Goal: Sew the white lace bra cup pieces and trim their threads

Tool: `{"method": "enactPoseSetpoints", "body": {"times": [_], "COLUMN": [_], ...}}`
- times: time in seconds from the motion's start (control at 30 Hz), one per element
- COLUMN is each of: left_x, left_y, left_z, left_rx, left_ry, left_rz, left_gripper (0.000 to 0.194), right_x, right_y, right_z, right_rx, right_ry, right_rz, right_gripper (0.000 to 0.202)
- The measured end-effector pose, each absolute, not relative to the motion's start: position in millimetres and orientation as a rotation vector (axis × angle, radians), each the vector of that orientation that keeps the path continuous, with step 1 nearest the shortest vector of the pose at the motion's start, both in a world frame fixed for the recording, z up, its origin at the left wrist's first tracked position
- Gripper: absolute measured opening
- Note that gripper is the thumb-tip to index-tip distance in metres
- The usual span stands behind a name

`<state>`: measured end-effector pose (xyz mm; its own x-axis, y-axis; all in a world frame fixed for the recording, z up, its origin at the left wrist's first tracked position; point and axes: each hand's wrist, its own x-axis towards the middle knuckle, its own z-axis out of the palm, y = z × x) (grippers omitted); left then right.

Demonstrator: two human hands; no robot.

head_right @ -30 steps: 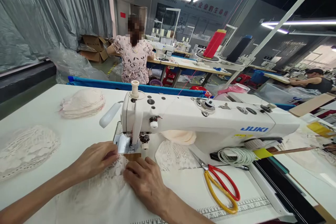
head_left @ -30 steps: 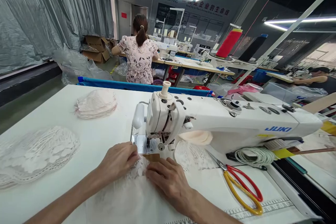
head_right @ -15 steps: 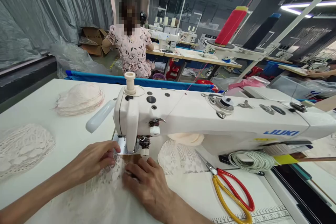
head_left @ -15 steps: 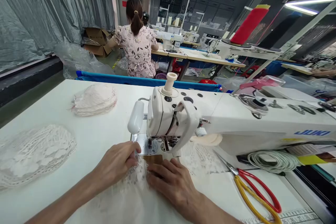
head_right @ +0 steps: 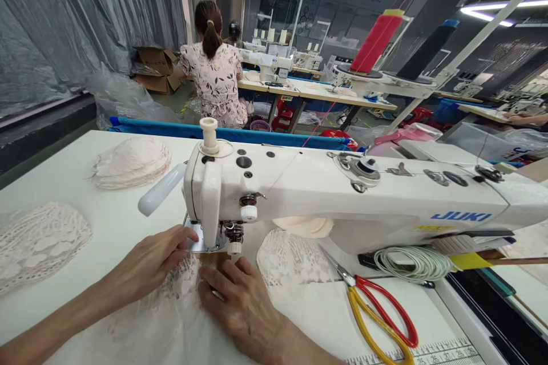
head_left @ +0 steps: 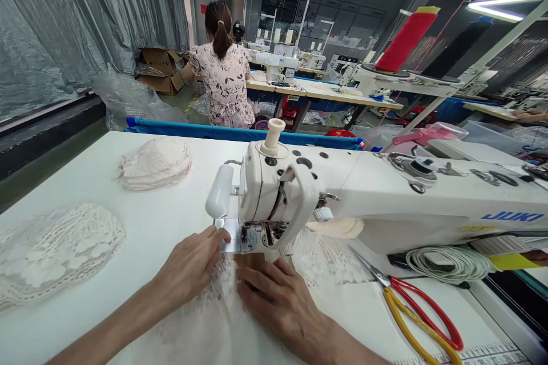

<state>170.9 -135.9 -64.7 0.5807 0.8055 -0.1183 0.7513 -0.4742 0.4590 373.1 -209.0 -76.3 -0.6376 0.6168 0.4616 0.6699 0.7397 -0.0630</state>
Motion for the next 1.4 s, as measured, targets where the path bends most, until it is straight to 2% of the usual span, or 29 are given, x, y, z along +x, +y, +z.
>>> {"method": "enactPoseSetpoints", "body": {"times": [0.13,0.37,0.63,0.77,0.9,1.13,1.4], "left_x": [174,172,161,164,169,166,167], "left_y": [-137,-148,-127,-131,-143,-146,-149], "left_z": [-60,-57,-64,-59,-54,-56,-43], "left_rx": [2.494,2.875,2.931,2.649,2.457,2.4,2.325], "left_ry": [1.316,1.309,0.883,0.964,1.096,1.148,1.212], "left_rz": [0.075,0.184,0.228,0.306,0.238,0.099,0.018], "left_gripper": [0.034,0.06,0.037,0.033,0.017,0.03,0.024], "right_x": [374,373,372,371,371,373,374], "right_y": [-209,-208,-208,-208,-208,-208,-205], "right_z": [-77,-82,-86,-86,-86,-87,-87], "right_rx": [-0.975,-0.99,-0.977,-0.978,-0.98,-0.989,-0.967], "right_ry": [-2.5,-2.49,-2.445,-2.446,-2.456,-2.489,-2.424], "right_rz": [-0.156,-0.143,-0.13,-0.13,-0.144,-0.102,-0.028], "right_gripper": [0.019,0.015,0.013,0.015,0.016,0.019,0.016]}}
